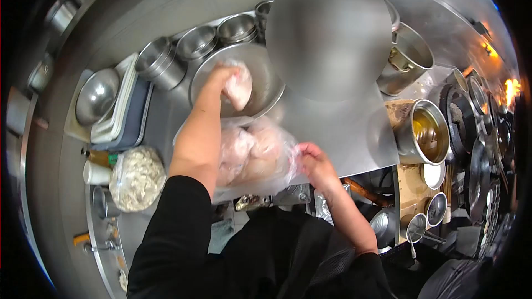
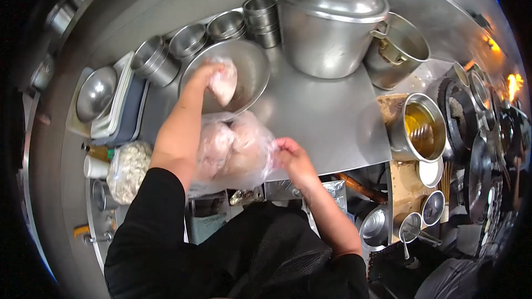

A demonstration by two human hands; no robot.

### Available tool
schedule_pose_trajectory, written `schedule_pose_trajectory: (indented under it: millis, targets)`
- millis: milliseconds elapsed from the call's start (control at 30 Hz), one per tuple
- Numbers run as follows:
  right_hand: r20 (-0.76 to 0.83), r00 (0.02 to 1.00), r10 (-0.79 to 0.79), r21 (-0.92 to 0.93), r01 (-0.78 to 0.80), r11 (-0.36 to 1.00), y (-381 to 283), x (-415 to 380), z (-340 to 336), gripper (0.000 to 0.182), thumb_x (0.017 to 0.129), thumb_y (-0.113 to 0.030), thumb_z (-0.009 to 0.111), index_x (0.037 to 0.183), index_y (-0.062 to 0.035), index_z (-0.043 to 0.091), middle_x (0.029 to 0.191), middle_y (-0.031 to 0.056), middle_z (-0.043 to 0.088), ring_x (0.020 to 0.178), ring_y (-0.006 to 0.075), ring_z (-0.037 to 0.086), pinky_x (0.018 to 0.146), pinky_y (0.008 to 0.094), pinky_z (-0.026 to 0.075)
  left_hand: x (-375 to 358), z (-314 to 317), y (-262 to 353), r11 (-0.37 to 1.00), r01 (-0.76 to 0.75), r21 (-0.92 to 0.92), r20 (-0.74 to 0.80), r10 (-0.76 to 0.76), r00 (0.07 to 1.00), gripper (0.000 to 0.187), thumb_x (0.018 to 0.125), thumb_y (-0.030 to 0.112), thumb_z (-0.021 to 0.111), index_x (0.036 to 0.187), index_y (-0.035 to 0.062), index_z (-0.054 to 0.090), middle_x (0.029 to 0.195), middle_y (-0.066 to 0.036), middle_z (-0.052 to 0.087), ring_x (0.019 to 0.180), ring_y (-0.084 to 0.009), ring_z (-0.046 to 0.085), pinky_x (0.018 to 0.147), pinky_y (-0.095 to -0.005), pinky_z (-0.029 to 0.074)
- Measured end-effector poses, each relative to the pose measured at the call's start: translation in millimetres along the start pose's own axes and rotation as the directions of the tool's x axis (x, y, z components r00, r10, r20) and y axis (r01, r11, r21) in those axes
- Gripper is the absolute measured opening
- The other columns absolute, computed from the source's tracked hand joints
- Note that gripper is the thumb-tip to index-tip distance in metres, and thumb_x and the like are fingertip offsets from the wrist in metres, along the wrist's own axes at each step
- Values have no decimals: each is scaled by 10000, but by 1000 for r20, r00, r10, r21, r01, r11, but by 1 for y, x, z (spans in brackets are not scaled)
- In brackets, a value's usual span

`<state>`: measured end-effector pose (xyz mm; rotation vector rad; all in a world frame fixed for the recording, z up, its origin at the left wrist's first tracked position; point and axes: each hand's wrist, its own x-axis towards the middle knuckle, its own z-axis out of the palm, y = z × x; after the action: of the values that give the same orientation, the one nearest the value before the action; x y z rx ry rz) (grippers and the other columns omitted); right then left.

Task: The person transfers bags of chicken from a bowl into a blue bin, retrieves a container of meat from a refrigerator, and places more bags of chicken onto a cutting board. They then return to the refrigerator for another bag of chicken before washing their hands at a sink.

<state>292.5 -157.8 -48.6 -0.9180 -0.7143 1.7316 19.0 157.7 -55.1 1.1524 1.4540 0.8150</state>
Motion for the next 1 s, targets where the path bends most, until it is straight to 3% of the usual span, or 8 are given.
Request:
schedule_pose_trajectory:
  millis: [233,333,500,633,733,800,900,1000]
  targets:
    - [-84,994,-64,182,78,980,-16,21,20,144,861,-42,454,980,-54,534,870,37,604,751,132,586,643,270,481,-181,-51,87,891,-419,-174,-144,398,906,559,632,-10,660,1147,6,443,1003,-99,568,892,-192,583,756,-312,508]
    - [-76,994,-79,201,93,975,-25,24,32,145,863,-50,428,980,-54,513,882,55,602,756,159,597,649,303,497,-248,-64,75,863,-497,-87,-171,479,861,561,622,-15,672,1134,25,447,1005,-80,560,918,-172,568,786,-300,489]
    - [-57,993,-102,225,112,968,-20,32,34,143,867,-61,411,973,-49,505,886,73,598,772,179,599,671,319,497,-301,-84,30,662,-665,346,85,683,725,544,595,10,690,1092,63,475,1051,-50,508,997,-171,496,874,-295,414]
    - [-41,993,-111,184,117,976,-20,28,42,160,858,-108,414,979,-42,495,931,74,595,817,167,581,683,296,463,-301,-70,13,594,-585,552,404,423,811,481,626,101,692,1071,25,528,1111,-141,522,1061,-271,513,892,-327,418]
    - [-64,992,-108,191,119,974,-14,25,41,168,855,-103,420,987,-31,497,937,85,592,850,177,577,737,310,464,-278,-71,-6,647,-497,578,387,319,865,518,633,141,701,1107,41,519,1148,-156,526,1078,-287,515,888,-350,424]
    - [-66,993,-98,204,109,973,-5,27,39,172,854,-100,424,989,-25,499,941,91,590,866,183,574,765,317,462,-270,-66,-9,944,-120,307,179,67,982,548,652,203,697,1145,62,504,1179,-171,519,1086,-324,517,890,-362,427]
    - [-63,997,-52,194,63,979,9,31,42,175,849,-89,430,989,-17,505,947,97,587,876,199,575,791,330,462,-256,-53,-39,788,-265,556,0,319,948,547,681,250,677,1167,83,491,1203,-198,502,1088,-344,522,878,-381,433]
    - [15,997,-80,160,76,984,18,41,46,166,846,-86,436,976,-15,512,949,98,586,892,206,576,791,329,461,-255,-45,-92,732,-169,660,-110,317,942,579,690,285,679,1198,115,459,1268,-195,454,1177,-347,457,944,-392,402]
